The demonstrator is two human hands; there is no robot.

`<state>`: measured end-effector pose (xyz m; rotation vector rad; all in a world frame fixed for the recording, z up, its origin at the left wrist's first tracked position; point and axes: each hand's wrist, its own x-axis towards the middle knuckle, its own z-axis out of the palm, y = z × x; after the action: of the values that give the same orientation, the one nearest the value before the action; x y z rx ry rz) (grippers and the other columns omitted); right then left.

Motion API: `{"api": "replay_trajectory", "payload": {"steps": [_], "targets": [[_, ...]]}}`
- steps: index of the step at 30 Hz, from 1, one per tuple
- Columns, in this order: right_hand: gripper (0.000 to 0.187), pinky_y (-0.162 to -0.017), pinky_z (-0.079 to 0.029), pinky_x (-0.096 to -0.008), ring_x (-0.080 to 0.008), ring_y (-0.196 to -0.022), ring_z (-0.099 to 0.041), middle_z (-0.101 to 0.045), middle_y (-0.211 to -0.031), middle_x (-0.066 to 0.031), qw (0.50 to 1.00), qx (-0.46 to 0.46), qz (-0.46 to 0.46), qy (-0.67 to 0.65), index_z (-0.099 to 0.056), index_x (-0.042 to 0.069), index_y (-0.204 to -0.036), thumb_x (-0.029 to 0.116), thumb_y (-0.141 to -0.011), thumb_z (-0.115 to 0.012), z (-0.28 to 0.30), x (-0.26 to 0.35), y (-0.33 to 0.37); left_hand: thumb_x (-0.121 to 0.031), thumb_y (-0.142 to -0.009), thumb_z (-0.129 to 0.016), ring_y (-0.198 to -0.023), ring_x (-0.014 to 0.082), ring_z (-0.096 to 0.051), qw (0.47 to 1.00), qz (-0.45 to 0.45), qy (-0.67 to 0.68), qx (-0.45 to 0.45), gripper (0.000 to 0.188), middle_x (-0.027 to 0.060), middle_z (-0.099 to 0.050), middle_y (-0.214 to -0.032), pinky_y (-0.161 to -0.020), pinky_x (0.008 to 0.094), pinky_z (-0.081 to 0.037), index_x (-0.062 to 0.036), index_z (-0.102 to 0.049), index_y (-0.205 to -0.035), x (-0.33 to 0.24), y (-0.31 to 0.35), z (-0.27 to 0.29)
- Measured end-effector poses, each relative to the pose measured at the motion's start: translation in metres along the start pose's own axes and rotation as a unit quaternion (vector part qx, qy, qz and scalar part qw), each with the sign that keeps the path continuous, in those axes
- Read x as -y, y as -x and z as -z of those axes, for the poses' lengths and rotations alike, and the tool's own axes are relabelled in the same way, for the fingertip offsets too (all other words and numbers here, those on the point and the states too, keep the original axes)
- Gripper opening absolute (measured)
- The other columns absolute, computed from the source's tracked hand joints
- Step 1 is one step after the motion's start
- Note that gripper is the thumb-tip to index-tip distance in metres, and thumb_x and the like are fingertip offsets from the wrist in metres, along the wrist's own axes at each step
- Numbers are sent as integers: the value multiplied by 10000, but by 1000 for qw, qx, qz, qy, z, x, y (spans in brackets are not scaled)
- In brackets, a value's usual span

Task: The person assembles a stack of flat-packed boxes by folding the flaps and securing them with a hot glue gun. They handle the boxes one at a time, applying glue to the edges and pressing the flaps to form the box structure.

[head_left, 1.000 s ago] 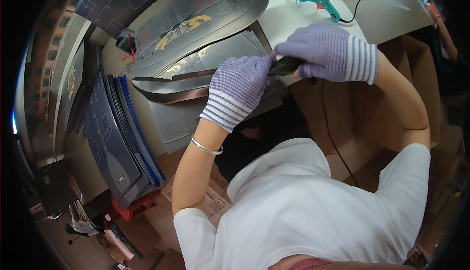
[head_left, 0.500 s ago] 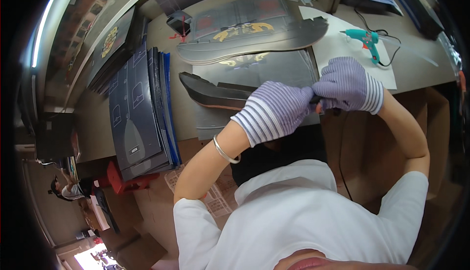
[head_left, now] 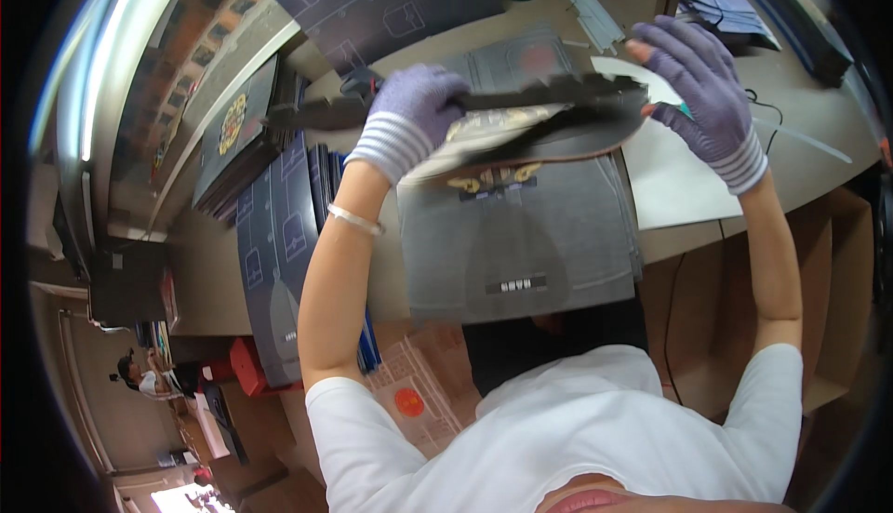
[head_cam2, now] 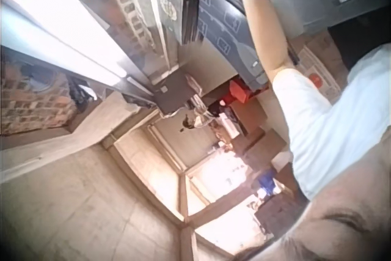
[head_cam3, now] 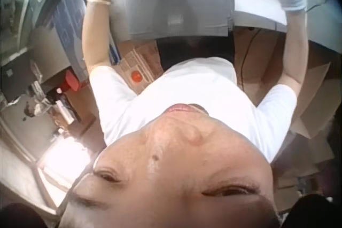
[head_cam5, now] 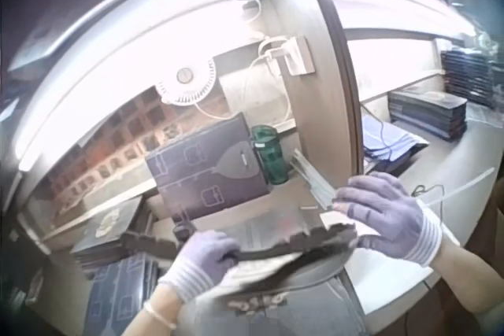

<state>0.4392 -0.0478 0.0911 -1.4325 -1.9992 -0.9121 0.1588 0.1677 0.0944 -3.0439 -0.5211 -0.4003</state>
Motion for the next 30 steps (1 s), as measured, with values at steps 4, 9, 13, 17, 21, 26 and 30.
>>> {"api": "replay_trajectory", "payload": {"steps": [4, 9, 13, 17, 21, 26, 30], "targets": [[384, -989, -454, -425, -295, -1143, -578, -650, -1152, -122, 991, 21, -119, -60, -638, 58, -1152, 181, -795, -708, -28, 0, 24, -187, -837, -650, -957, 272, -611, 984, 81, -144, -59, 131, 59, -652, -953, -810, 423, -491, -179, -705, -956, 91, -73, -59], [460, -999, -440, -413, -277, -1189, -539, -616, -1204, -114, 966, 175, -60, -180, -595, 53, -1180, 211, -769, -728, -62, 45, 19, -290, -858, -681, -1015, 334, -625, 991, 136, -18, -9, 250, 114, -682, -1028, -907, 379, -502, -129, -710, -1046, 164, -89, -140], [526, -1009, -418, -387, -267, -1186, -530, -616, -1192, -98, 926, 317, -78, -187, -545, 69, -1251, 292, -806, -717, -83, 62, -11, -342, -896, -680, -997, 258, -644, 959, 207, 185, -47, 389, 147, -690, -1059, -921, 327, -485, -23, -672, -1119, 148, -86, -121], [631, -963, -443, -402, -304, -1120, -556, -612, -1154, -130, 875, 457, -81, -136, -542, 56, -1254, 356, -748, -770, -102, 71, -52, -295, -852, -725, -1009, 303, -639, 919, 218, 325, -35, 368, 158, -689, -1052, -941, 351, -482, -38, -679, -1111, 99, -30, -69], [528, -913, -475, -418, -343, -1064, -584, -627, -1081, -156, 845, 496, -69, -189, -591, 38, -1115, 290, -702, -804, -106, 67, -67, -293, -776, -766, -1087, 372, -587, 986, 78, 144, 30, 480, 186, -643, -1129, -962, 409, -464, -53, -632, -1169, 21, 33, -32], [413, -879, -499, -397, -280, -1018, -634, -673, -1092, -123, 937, 331, 64, -91, -614, 63, -1178, 236, -812, -701, -71, 102, -46, -196, -812, -716, -977, 356, -625, 980, 163, 37, 106, 318, 163, -670, -997, -887, 426, -496, -50, -655, -1088, -47, 87, -13], [353, -879, -486, -388, -250, -1021, -625, -678, -1097, -78, 983, 112, 97, -111, -647, 81, -1156, 164, -813, -646, -63, 100, -13, -153, -828, -683, -882, 337, -654, 983, 172, 21, 58, 236, 148, -692, -934, -806, 422, -521, -64, -682, -1046, -61, 100, -21]]}}
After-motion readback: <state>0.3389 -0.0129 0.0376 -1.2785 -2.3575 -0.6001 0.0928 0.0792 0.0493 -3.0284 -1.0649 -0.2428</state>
